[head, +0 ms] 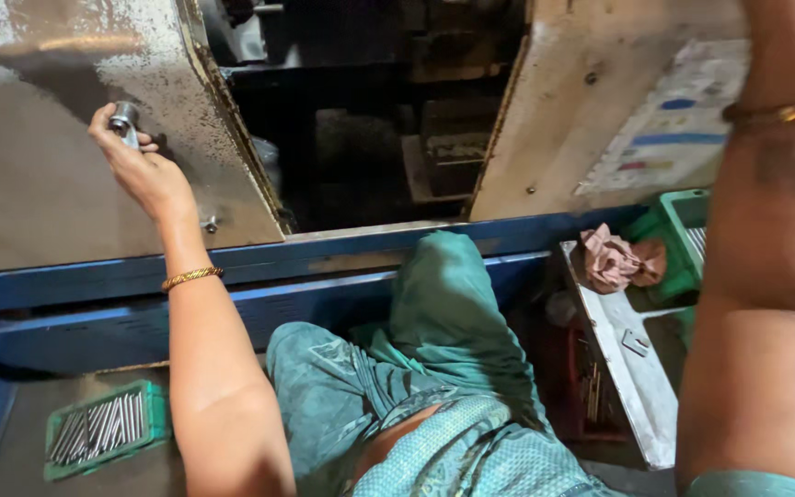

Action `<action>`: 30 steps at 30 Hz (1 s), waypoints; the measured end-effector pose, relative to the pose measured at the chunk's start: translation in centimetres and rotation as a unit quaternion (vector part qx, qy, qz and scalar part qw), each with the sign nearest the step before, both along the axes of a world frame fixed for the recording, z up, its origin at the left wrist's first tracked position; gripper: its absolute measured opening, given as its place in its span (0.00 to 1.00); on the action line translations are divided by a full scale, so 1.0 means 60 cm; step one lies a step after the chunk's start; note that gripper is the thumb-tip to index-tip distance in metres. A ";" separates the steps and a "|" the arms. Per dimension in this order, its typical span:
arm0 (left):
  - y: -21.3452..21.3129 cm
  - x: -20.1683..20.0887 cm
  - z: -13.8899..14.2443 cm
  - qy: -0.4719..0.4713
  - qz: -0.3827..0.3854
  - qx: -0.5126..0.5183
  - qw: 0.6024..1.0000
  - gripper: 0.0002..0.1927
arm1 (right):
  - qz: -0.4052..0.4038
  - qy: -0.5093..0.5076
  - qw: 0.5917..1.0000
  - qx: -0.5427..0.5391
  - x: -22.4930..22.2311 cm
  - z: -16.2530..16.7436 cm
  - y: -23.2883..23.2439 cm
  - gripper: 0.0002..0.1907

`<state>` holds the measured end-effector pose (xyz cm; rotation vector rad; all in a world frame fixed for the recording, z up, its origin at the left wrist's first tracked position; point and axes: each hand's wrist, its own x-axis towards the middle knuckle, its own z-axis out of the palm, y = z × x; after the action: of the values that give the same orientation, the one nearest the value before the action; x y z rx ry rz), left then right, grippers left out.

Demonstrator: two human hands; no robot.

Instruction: The person sits on the floor and repeatedly cleans cylindrical metal rods using a cloth. They wipe each rod, place it into a green plastic bin, and repeat the process with additional rods from the same bin.

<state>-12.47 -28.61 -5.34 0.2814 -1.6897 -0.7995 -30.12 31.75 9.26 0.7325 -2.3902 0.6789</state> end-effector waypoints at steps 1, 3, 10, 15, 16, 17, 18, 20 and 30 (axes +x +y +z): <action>0.006 0.003 0.000 0.001 -0.006 -0.003 1.000 0.29 | -0.027 -0.005 1.000 0.013 0.006 -0.009 0.026 0.06; 0.025 -0.005 -0.002 -0.007 -0.006 0.009 1.000 0.30 | -0.071 -0.024 0.997 0.033 0.019 -0.005 0.100 0.05; 0.116 -0.065 -0.044 0.007 -0.070 -0.002 0.997 0.35 | -0.152 -0.072 0.983 0.070 0.012 -0.045 0.217 0.05; 0.206 -0.117 -0.070 0.019 -0.115 0.014 0.993 0.38 | -0.168 -0.071 0.979 0.089 0.011 -0.051 0.243 0.05; 0.225 -0.126 -0.073 0.018 -0.121 0.024 0.992 0.39 | -0.167 -0.065 0.980 0.091 0.012 -0.050 0.241 0.05; 0.244 -0.133 -0.074 0.012 -0.137 0.029 0.990 0.40 | -0.169 -0.059 0.979 0.097 0.009 -0.044 0.237 0.06; 0.263 -0.139 -0.077 0.005 -0.152 0.035 0.988 0.40 | -0.170 -0.052 0.979 0.101 0.009 -0.042 0.228 0.06; 0.302 -0.144 -0.084 0.005 -0.179 0.028 0.983 0.41 | -0.172 -0.023 0.979 0.109 0.018 -0.039 0.200 0.07; 0.457 -0.192 -0.080 0.002 -0.266 0.010 0.964 0.41 | -0.034 -0.124 0.990 0.051 0.161 -0.156 -0.075 0.15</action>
<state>-23.99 -1.21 -10.14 -0.1744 -1.7753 -1.2087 -20.43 27.27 -0.11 0.6366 -2.6801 0.6554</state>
